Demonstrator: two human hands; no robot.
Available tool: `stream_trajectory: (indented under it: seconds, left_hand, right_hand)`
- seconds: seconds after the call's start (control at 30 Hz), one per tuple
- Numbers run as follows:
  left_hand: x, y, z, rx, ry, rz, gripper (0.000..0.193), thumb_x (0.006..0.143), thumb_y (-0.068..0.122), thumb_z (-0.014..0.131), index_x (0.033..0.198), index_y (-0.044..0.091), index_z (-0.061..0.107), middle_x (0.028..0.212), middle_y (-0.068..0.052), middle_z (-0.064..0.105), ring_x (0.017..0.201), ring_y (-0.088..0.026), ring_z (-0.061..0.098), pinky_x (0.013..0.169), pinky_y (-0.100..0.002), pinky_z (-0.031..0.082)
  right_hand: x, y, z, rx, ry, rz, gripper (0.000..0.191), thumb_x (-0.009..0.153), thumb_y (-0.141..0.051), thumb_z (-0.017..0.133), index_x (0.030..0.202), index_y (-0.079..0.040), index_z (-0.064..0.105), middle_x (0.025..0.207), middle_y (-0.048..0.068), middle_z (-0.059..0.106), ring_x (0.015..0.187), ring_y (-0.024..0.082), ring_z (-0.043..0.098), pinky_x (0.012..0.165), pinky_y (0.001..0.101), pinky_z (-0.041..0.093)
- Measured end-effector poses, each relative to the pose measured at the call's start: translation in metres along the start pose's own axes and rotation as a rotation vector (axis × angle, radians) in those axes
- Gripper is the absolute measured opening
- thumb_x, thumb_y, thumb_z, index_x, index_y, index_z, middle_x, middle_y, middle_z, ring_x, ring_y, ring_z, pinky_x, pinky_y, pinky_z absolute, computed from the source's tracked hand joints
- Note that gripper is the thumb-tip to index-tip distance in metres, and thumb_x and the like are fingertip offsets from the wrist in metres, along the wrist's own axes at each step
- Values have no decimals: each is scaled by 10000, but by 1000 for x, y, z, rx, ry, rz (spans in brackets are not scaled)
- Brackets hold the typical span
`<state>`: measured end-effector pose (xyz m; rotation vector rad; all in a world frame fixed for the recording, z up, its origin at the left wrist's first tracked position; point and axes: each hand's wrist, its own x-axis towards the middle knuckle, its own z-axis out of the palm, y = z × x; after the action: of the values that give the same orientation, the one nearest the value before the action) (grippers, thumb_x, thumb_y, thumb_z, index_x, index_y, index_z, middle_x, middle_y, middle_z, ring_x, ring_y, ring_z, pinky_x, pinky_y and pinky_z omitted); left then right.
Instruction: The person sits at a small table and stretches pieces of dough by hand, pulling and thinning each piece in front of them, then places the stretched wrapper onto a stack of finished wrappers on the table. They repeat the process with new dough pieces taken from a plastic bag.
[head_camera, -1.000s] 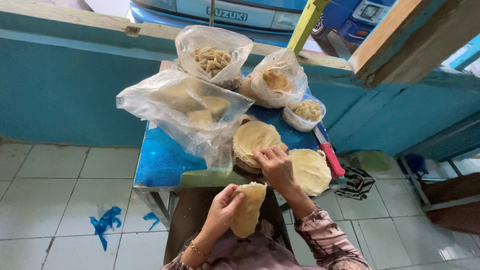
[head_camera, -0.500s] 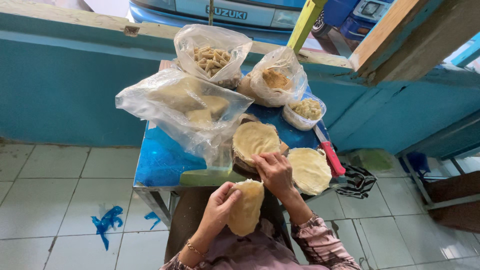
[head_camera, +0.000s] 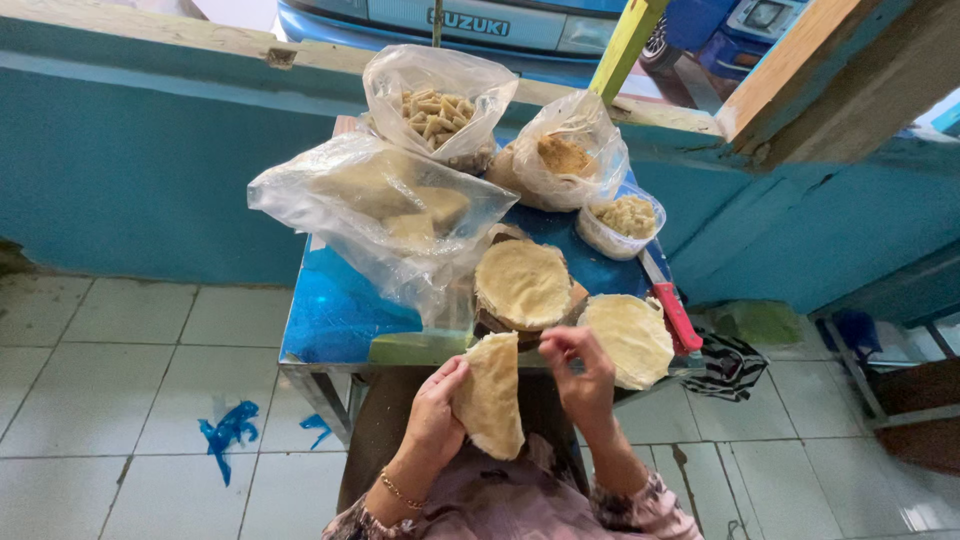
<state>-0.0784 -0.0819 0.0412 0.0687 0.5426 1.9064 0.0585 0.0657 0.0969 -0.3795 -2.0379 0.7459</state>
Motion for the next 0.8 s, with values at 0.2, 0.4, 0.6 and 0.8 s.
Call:
stream_trajectory:
  seconds: [0.2,0.4,0.6,0.8]
  left_hand:
    - [-9,-8,8,-19,-35,-58,330,1019,167,490,1261,-17,620,1171,-118,697,1045,-202,693,910,-362,554]
    - [-9,-10,11,-54,-93,-41,350,1005,96,532,1342,-1,547,1228,-117,680,1109,-212,673,953,-366,551]
    - [-14,-5,17,-55,-155,-49,396,983,77,563,1367,-17,541,1251,-127,678,1127,-207,676,971,-363,544]
    - [-16,-3,22,39,-201,-85,450,911,-9,590,1360,4,573,1220,-109,693,1086,-188,686,956,-342,552]
  right_hand:
    - [-34,-28,7,28,-197,153,321,756,-128,889,1010,-76,700,935,31,650,649,99,587,580,241,510]
    - [-25,-54,2,-67,-156,-113,389,716,-202,908,1009,-94,676,1066,54,641,863,209,650,734,314,550]
    - [-40,-58,-5,-152,-242,-216,396,746,-155,877,1081,-85,678,1196,130,628,999,316,649,809,371,565]
    - [-50,-45,3,17,-109,12,387,840,-210,854,1159,-87,673,1266,110,632,1042,232,691,849,329,600]
